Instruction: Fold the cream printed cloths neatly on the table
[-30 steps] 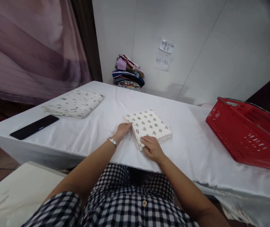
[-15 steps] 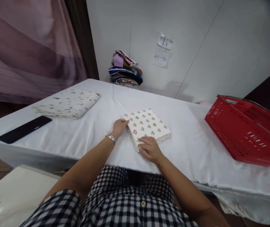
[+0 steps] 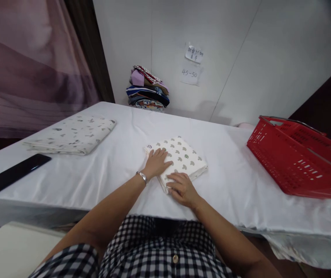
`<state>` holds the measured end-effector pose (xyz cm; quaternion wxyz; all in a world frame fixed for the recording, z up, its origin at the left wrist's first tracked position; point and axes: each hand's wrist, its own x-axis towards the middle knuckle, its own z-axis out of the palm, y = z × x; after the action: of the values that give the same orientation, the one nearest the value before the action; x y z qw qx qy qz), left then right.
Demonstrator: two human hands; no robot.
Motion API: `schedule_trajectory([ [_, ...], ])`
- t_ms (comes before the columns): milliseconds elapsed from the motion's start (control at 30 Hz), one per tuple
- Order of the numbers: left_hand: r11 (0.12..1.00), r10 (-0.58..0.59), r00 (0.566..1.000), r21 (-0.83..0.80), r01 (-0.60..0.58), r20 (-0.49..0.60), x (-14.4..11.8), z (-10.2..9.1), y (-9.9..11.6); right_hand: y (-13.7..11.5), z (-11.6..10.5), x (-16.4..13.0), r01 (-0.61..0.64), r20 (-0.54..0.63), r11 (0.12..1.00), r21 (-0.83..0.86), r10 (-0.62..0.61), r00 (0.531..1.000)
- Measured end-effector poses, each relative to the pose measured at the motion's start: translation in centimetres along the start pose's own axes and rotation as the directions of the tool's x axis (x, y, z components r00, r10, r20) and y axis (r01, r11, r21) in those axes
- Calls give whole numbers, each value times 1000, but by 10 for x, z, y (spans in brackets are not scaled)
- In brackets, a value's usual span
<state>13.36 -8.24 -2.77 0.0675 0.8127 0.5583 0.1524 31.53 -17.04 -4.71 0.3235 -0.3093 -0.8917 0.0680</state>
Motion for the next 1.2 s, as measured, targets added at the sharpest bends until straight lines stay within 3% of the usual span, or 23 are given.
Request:
schedule_trajectory([
  [133,999,24,1000,34,-24,-13,2,5,-5,-5,-5,9,-49,-33,995,92,52,998],
  [267,997,25,1000,76,-25,-5,1,5,-5,5,-13,42,-104,-46,981,161,113,993],
  [433,997,20,1000,70,-19,-10,-3,4,-3,55,-11,75,-237,-53,966,-108,233,971],
  [600,999,6,994,33,-10,105,5,-8,-4,92,1,65,-387,57,870,-305,423,904],
  [667,999,-1,991,34,-3,134,13,-15,-6,92,2,62,-397,105,853,-339,453,885],
  [767,996,-46,998,73,42,50,24,-19,-11,84,-1,62,-412,148,830,-375,492,858],
  [933,992,-69,998,104,70,-13,27,-6,-20,78,-8,71,-451,198,811,-373,545,815],
  [1200,993,-58,998,100,61,-26,26,2,-24,102,-16,95,-474,167,783,-402,572,803],
])
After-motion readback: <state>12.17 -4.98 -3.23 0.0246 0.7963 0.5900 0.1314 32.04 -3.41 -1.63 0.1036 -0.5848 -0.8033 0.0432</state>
